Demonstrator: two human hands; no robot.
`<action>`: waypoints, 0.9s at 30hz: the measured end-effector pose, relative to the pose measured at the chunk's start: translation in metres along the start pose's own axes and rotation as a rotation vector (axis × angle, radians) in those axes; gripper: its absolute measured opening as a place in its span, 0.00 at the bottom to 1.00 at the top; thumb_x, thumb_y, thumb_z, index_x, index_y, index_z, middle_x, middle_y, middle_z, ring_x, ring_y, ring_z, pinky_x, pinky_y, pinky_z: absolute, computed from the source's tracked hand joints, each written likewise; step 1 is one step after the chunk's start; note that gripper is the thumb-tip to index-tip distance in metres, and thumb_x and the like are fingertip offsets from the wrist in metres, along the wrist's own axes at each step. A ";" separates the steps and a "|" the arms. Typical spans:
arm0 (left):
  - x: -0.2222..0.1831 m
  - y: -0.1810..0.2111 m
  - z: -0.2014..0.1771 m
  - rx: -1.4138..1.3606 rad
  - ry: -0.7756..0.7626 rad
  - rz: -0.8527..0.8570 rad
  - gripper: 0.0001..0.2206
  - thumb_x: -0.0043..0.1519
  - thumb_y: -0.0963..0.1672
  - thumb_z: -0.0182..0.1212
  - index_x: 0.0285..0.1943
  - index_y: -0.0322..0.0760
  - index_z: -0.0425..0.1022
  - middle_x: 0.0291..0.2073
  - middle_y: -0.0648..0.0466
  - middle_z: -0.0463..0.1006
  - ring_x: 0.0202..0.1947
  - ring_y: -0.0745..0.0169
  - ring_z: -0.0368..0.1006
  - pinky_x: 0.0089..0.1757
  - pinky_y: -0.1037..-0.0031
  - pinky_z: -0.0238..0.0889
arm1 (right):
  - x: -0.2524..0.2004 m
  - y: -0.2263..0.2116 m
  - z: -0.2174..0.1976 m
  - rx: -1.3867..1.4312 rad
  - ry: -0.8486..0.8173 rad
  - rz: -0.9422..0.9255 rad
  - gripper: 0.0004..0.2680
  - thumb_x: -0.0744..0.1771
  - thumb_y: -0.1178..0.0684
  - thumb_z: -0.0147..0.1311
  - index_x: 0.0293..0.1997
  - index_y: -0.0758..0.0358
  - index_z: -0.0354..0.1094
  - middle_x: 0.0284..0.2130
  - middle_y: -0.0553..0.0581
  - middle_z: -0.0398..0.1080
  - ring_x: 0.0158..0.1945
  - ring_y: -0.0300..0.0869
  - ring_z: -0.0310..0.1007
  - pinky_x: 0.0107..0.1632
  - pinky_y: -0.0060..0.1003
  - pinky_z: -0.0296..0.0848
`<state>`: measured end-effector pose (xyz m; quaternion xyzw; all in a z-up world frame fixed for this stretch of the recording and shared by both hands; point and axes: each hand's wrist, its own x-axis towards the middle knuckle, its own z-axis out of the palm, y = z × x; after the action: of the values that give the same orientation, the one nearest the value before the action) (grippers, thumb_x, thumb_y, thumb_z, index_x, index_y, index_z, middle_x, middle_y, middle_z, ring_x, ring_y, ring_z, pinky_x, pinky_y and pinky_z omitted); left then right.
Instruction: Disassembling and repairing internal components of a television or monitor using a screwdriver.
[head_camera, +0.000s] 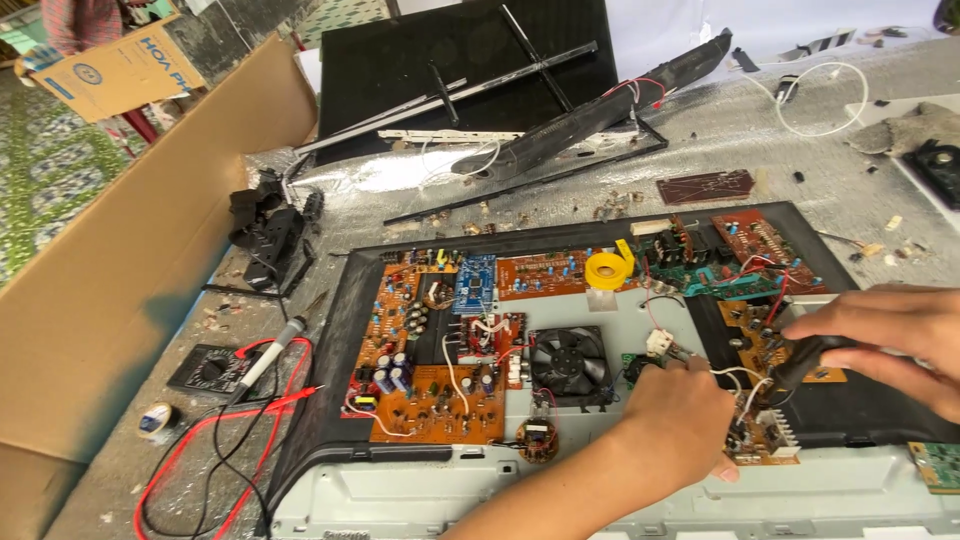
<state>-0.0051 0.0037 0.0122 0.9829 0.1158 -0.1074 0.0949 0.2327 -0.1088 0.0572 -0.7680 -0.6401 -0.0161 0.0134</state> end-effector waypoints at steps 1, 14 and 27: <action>-0.001 0.001 -0.004 0.021 -0.030 0.000 0.30 0.51 0.59 0.65 0.56 0.39 0.79 0.52 0.43 0.74 0.46 0.46 0.75 0.42 0.60 0.68 | -0.004 -0.008 -0.010 -0.026 -0.035 0.002 0.13 0.61 0.33 0.57 0.50 0.18 0.75 0.34 0.25 0.84 0.27 0.30 0.86 0.40 0.31 0.80; -0.005 0.005 -0.005 0.090 -0.055 -0.041 0.30 0.56 0.61 0.70 0.49 0.34 0.81 0.51 0.45 0.71 0.47 0.48 0.71 0.43 0.59 0.68 | -0.015 -0.072 -0.079 -0.104 -0.155 -0.068 0.12 0.66 0.29 0.51 0.40 0.38 0.73 0.26 0.39 0.79 0.16 0.39 0.78 0.24 0.39 0.76; -0.004 0.002 0.000 0.094 -0.023 -0.030 0.28 0.56 0.62 0.70 0.48 0.38 0.82 0.54 0.44 0.70 0.48 0.48 0.72 0.43 0.59 0.69 | -0.015 -0.065 -0.077 -0.086 -0.125 -0.264 0.10 0.68 0.40 0.47 0.55 0.39 0.65 0.44 0.41 0.69 0.29 0.46 0.78 0.24 0.48 0.78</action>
<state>-0.0081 0.0010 0.0129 0.9831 0.1242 -0.1256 0.0484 0.1659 -0.1149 0.1336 -0.6766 -0.7338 0.0024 -0.0616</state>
